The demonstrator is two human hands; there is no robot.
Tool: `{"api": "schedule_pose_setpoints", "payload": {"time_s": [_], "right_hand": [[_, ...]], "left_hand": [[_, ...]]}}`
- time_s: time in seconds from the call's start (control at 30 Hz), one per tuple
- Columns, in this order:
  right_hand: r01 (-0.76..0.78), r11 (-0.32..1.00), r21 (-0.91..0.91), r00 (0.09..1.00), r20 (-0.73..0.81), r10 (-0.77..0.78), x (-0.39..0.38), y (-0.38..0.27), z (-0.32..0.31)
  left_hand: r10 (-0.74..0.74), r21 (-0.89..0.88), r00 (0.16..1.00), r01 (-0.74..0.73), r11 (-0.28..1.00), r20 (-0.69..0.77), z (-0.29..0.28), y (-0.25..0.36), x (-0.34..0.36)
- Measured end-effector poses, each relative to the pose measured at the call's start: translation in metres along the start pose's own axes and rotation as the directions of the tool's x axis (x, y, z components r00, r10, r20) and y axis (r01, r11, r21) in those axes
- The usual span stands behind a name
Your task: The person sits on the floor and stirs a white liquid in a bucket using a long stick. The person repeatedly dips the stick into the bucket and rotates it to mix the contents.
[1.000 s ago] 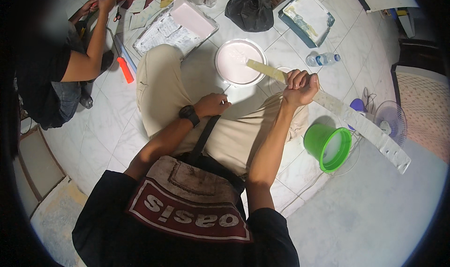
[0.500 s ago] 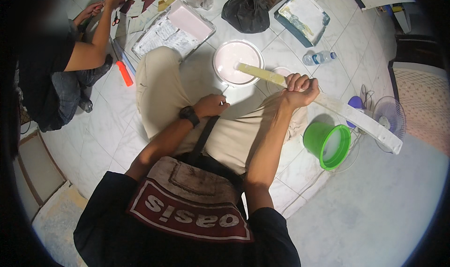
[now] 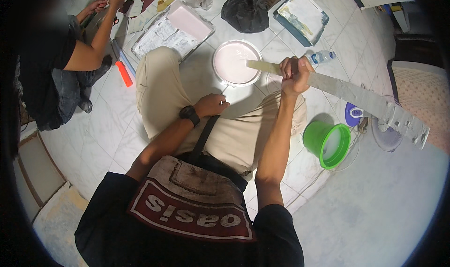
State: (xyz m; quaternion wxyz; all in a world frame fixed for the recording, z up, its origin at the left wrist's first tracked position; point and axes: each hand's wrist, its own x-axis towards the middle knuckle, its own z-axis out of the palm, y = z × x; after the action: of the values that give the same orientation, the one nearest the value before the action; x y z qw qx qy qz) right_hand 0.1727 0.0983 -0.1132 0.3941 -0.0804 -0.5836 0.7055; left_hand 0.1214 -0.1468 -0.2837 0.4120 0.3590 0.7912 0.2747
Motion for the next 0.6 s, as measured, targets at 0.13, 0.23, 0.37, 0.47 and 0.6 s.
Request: {"api": "schedule_pose_setpoints", "payload": {"time_s": [0.13, 0.23, 0.37, 0.47, 0.6], "right_hand": [[-0.083, 0.993, 0.088, 0.987, -0.128, 0.094, -0.004, -0.007, -0.012], [-0.094, 0.981, 0.172, 0.963, -0.234, 0.133, -0.011, -0.007, -0.027], [-0.068, 0.965, 0.252, 0.899, -0.404, 0.169, -0.023, 0.008, -0.037], [-0.025, 0.963, 0.267, 0.844, -0.512, 0.163, -0.028, 0.017, -0.047], [0.011, 0.955, 0.296, 0.816, -0.555, 0.163, -0.025, 0.012, -0.064]], "left_hand": [[0.01, 0.019, 1.0, -0.009, 1.0, -0.016, 0.001, -0.002, 0.001], [0.007, 0.015, 1.0, -0.007, 1.0, -0.005, -0.001, 0.0, 0.001], [0.008, -0.007, 1.0, -0.008, 1.0, -0.007, 0.001, -0.002, 0.002], [0.0, 0.0, 1.0, 0.0, 1.0, 0.003, 0.0, -0.001, 0.004], [-0.003, 0.016, 1.0, 0.003, 1.0, 0.006, -0.001, 0.001, 0.004]]}}
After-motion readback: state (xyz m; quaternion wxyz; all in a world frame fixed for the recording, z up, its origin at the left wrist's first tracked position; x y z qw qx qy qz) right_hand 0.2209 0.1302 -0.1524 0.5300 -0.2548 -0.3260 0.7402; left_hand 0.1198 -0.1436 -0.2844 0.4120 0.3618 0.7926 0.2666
